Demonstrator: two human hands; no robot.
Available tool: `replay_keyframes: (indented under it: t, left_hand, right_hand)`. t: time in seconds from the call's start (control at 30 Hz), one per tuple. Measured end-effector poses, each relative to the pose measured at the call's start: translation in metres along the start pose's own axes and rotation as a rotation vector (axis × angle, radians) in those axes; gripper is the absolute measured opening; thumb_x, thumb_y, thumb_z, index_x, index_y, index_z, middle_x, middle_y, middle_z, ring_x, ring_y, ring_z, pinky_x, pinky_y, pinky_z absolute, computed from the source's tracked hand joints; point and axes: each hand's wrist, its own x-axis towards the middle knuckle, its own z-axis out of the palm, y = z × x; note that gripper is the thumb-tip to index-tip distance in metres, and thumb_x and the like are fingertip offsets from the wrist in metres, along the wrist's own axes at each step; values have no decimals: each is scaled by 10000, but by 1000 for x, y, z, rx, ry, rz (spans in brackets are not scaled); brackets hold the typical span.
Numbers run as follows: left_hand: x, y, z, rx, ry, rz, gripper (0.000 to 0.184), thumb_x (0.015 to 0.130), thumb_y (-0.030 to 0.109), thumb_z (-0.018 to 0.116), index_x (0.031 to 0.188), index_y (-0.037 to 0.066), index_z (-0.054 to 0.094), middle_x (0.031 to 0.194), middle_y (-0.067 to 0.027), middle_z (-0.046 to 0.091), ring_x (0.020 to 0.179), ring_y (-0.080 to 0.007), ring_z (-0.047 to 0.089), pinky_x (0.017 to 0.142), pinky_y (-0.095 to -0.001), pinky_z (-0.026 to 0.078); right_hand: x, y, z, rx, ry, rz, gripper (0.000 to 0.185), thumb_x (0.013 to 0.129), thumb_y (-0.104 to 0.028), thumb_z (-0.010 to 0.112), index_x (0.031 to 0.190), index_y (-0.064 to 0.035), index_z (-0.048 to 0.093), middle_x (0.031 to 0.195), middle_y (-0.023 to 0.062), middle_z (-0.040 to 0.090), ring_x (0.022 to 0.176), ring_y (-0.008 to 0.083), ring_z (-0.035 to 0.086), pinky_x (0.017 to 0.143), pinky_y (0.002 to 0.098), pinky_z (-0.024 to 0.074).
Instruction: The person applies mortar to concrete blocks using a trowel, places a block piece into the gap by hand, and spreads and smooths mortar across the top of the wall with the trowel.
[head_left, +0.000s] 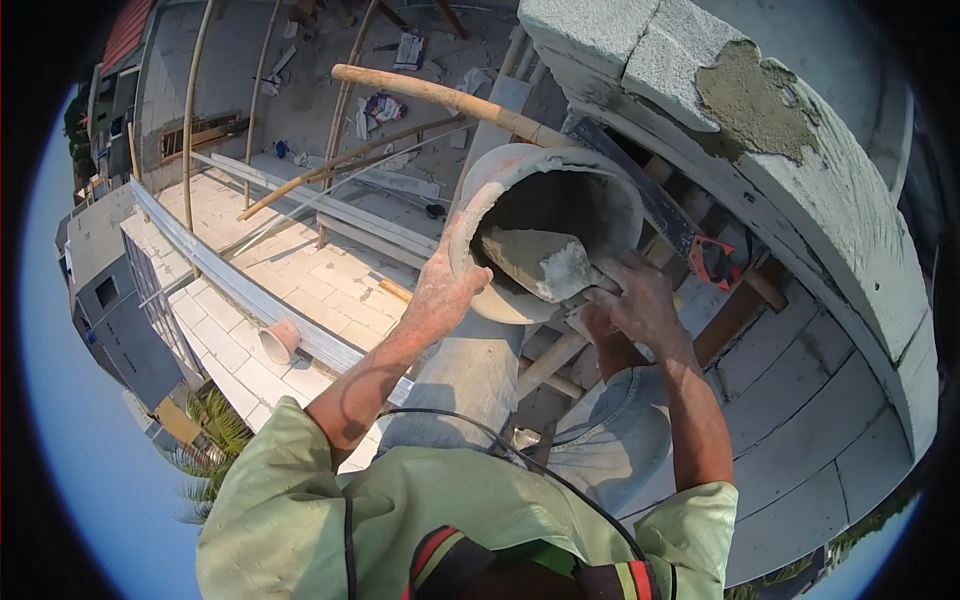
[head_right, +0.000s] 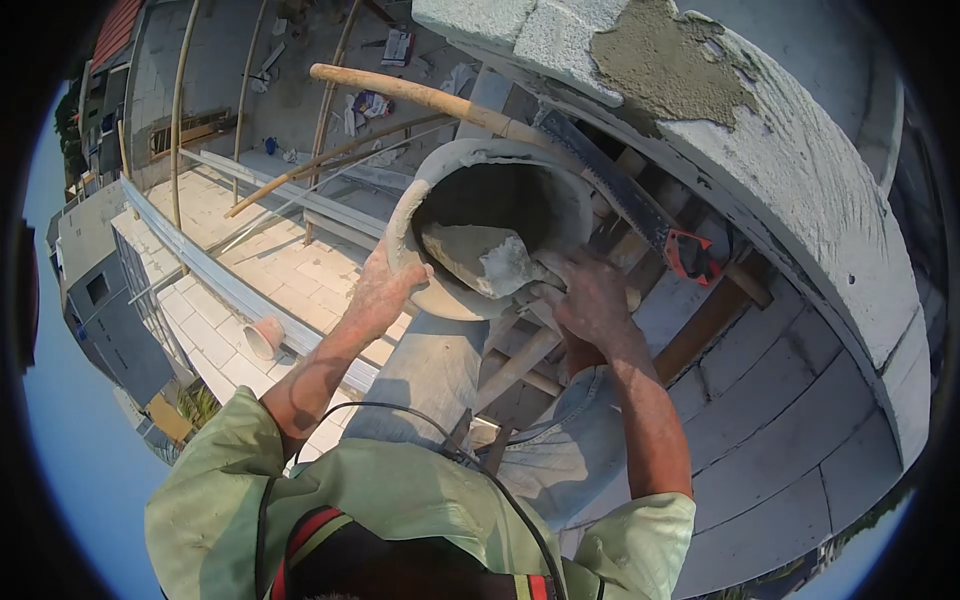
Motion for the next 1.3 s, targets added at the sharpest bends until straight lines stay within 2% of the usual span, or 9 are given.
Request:
replay_keyframes:
  t: [0.17, 0.23, 0.43, 0.6, 0.67, 0.83, 1.0, 1.13, 1.3]
  left_hand:
    - [9, -2, -4, -72, 63, 16, 789, 753, 152, 624, 1472, -23, 351, 1360, -186, 515, 1225, -272, 520, 1069, -352, 388]
    - [12, -9, -3, -70, 123, 12, 521, 778, 127, 650, 1255, -34, 516, 1060, -111, 612, 969, -177, 589, 856, -313, 496]
    - [26, -31, 12, -254, 100, -79, 519, 772, 127, 657, 1238, -53, 516, 1070, -104, 609, 967, -182, 588, 870, -314, 486]
    - [21, -19, 23, -336, 94, -28, 529, 767, 148, 666, 1233, -55, 516, 1079, -114, 608, 981, -190, 589, 879, -319, 479]
    - [22, -21, 21, -321, 58, -115, 678, 740, 166, 687, 1323, -102, 467, 1144, -189, 602, 1047, -246, 595, 925, -350, 470]
    - [24, -21, 23, -272, 99, -148, 687, 742, 191, 683, 1310, -119, 453, 1143, -214, 590, 1050, -265, 595, 926, -360, 470]
    - [23, -17, 20, -311, 23, -161, 680, 752, 205, 672, 1301, -122, 441, 1117, -210, 581, 1041, -272, 591, 915, -379, 469]
    - [32, -39, 29, -379, 23, -128, 645, 750, 205, 673, 1264, -132, 478, 1096, -216, 592, 1015, -270, 599, 889, -373, 476]
    - [33, -40, 31, -409, 57, -120, 486, 747, 185, 657, 1089, -154, 598, 958, -216, 652, 837, -260, 630, 782, -370, 498]
  right_hand:
    - [-31, 6, -28, 137, 29, 81, 438, 712, -156, 793, 1121, -50, 675, 1031, 157, 680, 978, 328, 660, 827, 410, 538]
    - [-48, 8, -44, 147, 43, 111, 471, 702, -161, 814, 1127, -22, 666, 1023, 167, 684, 945, 315, 675, 820, 385, 539]
    - [-79, -25, -116, 251, 237, 597, 449, 715, -265, 873, 1006, 23, 690, 871, 51, 679, 778, 141, 603, 704, 302, 493]
    - [-79, -38, -155, 134, 328, 581, 537, 703, -387, 864, 1006, 28, 706, 860, 84, 672, 794, 182, 601, 733, 339, 493]
    - [-72, -44, -166, 82, 257, 614, 584, 694, -417, 865, 1016, 41, 703, 872, 107, 679, 805, 182, 610, 738, 346, 499]
    - [-53, -71, -180, 97, 232, 603, 666, 694, -473, 859, 1051, 62, 688, 714, 67, 617, 642, 147, 575, 601, 302, 471]
    - [-83, -65, -208, 168, 200, 654, 612, 693, -485, 881, 901, 53, 678, 664, 25, 576, 598, 112, 533, 550, 260, 407]
    - [-104, -72, -188, -32, 293, 714, 519, 751, -439, 858, 806, 31, 644, 626, 19, 548, 605, 112, 533, 513, 296, 394]
    - [-73, -68, -143, -463, 128, 559, 410, 850, -340, 778, 879, 37, 619, 766, 150, 623, 611, 282, 550, 601, 401, 464]
